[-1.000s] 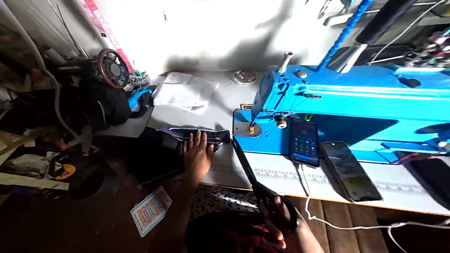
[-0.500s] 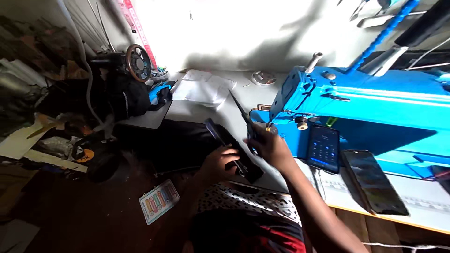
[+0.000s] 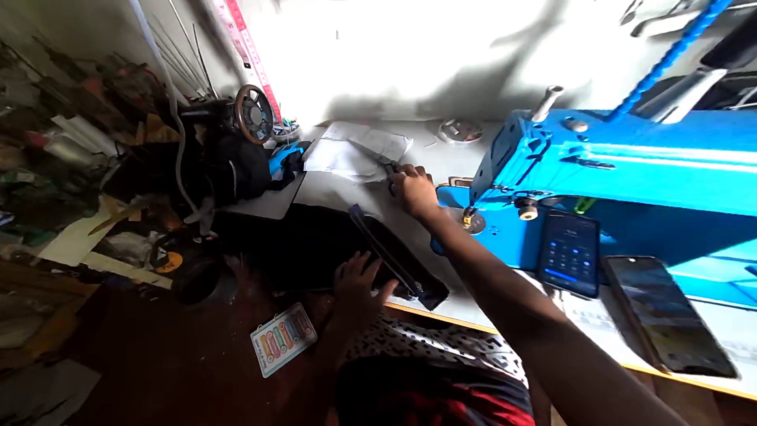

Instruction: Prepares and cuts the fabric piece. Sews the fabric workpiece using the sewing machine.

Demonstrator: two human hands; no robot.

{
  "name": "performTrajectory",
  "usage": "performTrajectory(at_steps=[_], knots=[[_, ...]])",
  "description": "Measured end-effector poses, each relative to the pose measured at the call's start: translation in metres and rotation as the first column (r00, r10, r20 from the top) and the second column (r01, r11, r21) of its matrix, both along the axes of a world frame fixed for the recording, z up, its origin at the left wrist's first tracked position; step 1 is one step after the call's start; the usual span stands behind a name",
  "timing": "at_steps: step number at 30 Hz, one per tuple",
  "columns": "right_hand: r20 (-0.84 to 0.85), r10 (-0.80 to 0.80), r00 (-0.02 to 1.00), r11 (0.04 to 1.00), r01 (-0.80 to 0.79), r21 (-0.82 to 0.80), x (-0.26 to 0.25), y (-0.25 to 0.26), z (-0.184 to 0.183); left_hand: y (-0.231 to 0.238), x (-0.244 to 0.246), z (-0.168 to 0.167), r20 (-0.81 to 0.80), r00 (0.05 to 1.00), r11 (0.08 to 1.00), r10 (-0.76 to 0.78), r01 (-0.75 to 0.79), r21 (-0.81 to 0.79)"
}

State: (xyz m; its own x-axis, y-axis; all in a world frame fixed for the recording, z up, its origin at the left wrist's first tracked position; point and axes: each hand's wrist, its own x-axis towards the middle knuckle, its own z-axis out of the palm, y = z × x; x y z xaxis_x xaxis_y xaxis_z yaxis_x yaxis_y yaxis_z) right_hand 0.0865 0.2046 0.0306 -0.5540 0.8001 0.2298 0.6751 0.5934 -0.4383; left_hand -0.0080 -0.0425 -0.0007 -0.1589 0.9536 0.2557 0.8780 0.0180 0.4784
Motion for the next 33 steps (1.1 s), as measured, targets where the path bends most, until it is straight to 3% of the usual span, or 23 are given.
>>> performTrajectory(at_steps=[2, 4, 7, 9, 12, 14, 17, 20, 22, 25, 27, 30, 33], knots=[[-0.066, 0.128, 0.990, 0.991, -0.125, 0.039, 0.014, -0.045, -0.001, 0.012, -0.011, 0.017, 0.089, 0.995, 0.999, 0.042, -0.044, 0.018], [0.014, 0.266, 0.964, 0.964, -0.266, -0.032, 0.028, -0.094, -0.005, 0.035, -0.032, 0.029, 0.063, 0.989, 0.987, 0.135, -0.140, 0.074], [0.056, 0.319, 0.946, 0.948, -0.318, -0.027, 0.044, -0.141, -0.022, 0.080, -0.073, 0.047, 0.034, 0.988, 0.982, 0.150, -0.145, -0.123], [0.028, 0.282, 0.959, 0.958, -0.283, 0.050, 0.047, -0.148, -0.031, 0.118, -0.093, 0.047, 0.121, 0.993, 0.956, 0.003, 0.033, -0.290], [0.041, 0.257, 0.965, 0.964, -0.260, 0.064, 0.048, -0.148, -0.031, 0.168, -0.097, 0.041, 0.240, 0.908, 0.853, -0.342, 0.408, -0.326], [0.047, 0.239, 0.970, 0.967, -0.242, 0.074, 0.050, -0.147, -0.029, 0.184, -0.095, 0.044, 0.285, 0.849, 0.788, -0.444, 0.522, -0.326], [0.035, 0.236, 0.971, 0.965, -0.239, 0.113, 0.053, -0.143, -0.030, 0.189, -0.097, 0.038, 0.525, 0.777, 0.849, -0.349, 0.499, -0.174], [0.039, 0.259, 0.965, 0.966, -0.258, -0.023, 0.052, -0.131, -0.013, 0.188, -0.096, 0.025, 0.694, 0.683, 0.939, -0.228, 0.344, -0.029], [0.024, 0.181, 0.983, 0.973, -0.175, -0.149, 0.044, -0.107, 0.009, 0.190, -0.093, 0.022, 0.716, 0.666, 0.956, -0.210, 0.294, 0.007], [-0.045, -0.022, 0.999, 0.999, 0.021, -0.030, 0.024, -0.044, 0.008, 0.193, -0.092, 0.017, 0.709, 0.669, 0.960, -0.223, 0.277, 0.039], [-0.008, -0.092, 0.996, 0.995, 0.092, -0.046, 0.008, -0.006, 0.006, 0.195, -0.094, 0.015, 0.718, 0.651, 0.956, -0.247, 0.285, 0.071], [0.101, -0.075, 0.992, 0.994, 0.083, -0.072, -0.009, 0.022, -0.005, 0.198, -0.097, 0.011, 0.715, 0.636, 0.943, -0.290, 0.316, 0.102], [0.104, -0.052, 0.993, 0.990, 0.065, -0.125, -0.010, 0.026, -0.003, 0.198, -0.098, 0.010, 0.737, 0.613, 0.944, -0.285, 0.312, 0.106]])
